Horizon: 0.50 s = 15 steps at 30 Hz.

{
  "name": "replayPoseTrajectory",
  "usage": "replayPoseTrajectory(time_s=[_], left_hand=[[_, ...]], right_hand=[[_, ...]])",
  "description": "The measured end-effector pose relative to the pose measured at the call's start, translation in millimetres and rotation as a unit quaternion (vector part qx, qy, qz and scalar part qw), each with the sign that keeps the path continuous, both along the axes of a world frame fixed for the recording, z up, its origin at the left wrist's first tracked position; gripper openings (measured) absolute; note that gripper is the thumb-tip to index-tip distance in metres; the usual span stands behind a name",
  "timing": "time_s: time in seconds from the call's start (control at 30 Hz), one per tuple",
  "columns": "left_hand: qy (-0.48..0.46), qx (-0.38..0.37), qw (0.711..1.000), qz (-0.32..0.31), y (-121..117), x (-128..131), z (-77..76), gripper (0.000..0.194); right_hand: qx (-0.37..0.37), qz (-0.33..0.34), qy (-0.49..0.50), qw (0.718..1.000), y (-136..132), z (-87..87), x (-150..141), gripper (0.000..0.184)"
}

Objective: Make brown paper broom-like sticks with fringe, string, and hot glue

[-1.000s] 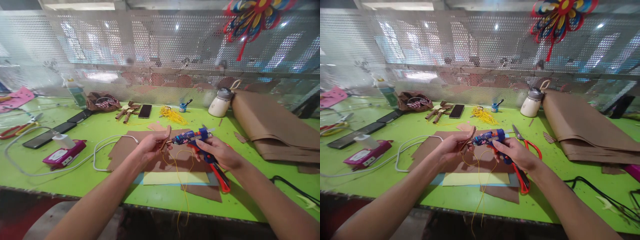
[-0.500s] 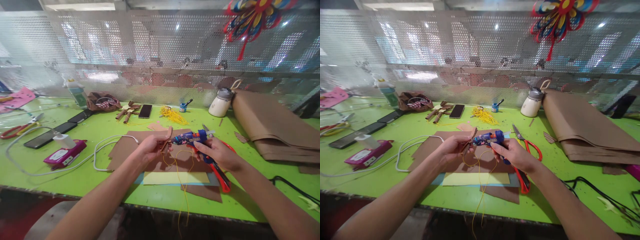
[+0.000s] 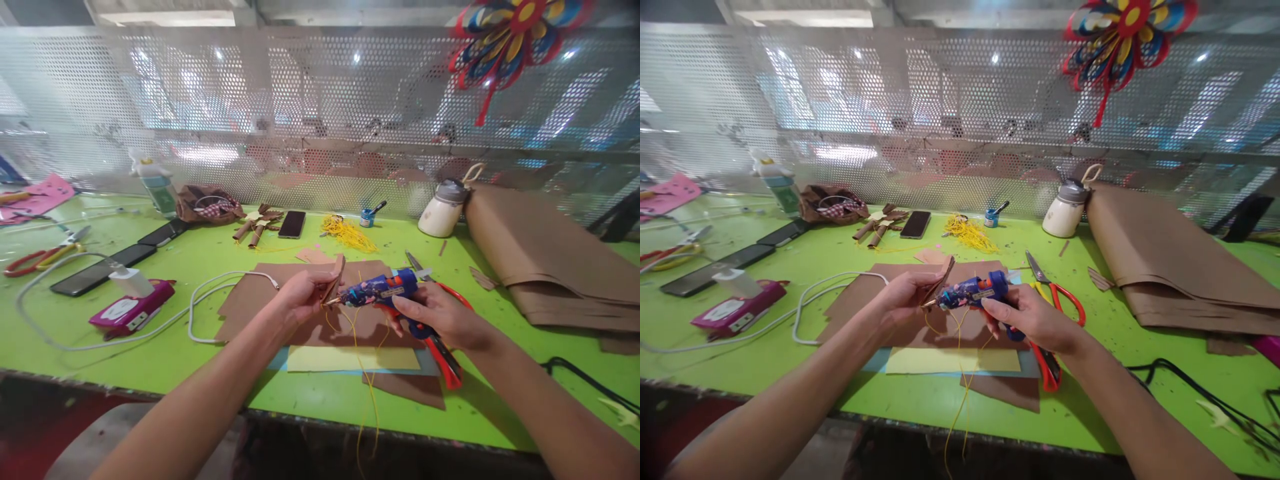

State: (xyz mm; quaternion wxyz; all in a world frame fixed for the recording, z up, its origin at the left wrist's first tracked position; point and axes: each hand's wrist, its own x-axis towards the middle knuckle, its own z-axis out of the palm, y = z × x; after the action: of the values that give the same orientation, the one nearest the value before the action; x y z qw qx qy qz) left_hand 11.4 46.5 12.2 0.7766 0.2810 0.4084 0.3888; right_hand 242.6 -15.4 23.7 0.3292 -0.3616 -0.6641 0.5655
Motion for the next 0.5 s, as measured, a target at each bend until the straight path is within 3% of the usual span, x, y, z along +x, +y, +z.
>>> replayPoseTrajectory(time_s=[0.13, 0.27, 0.37, 0.5], left_hand=[[-0.019, 0.007, 1.000, 0.006, 0, -1, -1.6, 0.013], [-0.023, 0.017, 1.000, 0.006, -2, -1, -0.7, 0.013], [-0.022, 0.022, 0.999, 0.023, -2, 0, -0.3, 0.013], [-0.024, 0.070, 0.997, 0.038, -3, 0, 2.2, 0.014]], right_hand=[[-0.049, -0.015, 0.089, 0.995, -1, 5.5, 2, 0.030], [0.007, -0.142, 0.117, 0.983, 12, 1.5, 4, 0.028], [0.107, -0.242, -0.002, 0.964, 30, -11.7, 9, 0.034], [0.247, -0.300, -0.237, 0.890, 55, -28.2, 11, 0.034]])
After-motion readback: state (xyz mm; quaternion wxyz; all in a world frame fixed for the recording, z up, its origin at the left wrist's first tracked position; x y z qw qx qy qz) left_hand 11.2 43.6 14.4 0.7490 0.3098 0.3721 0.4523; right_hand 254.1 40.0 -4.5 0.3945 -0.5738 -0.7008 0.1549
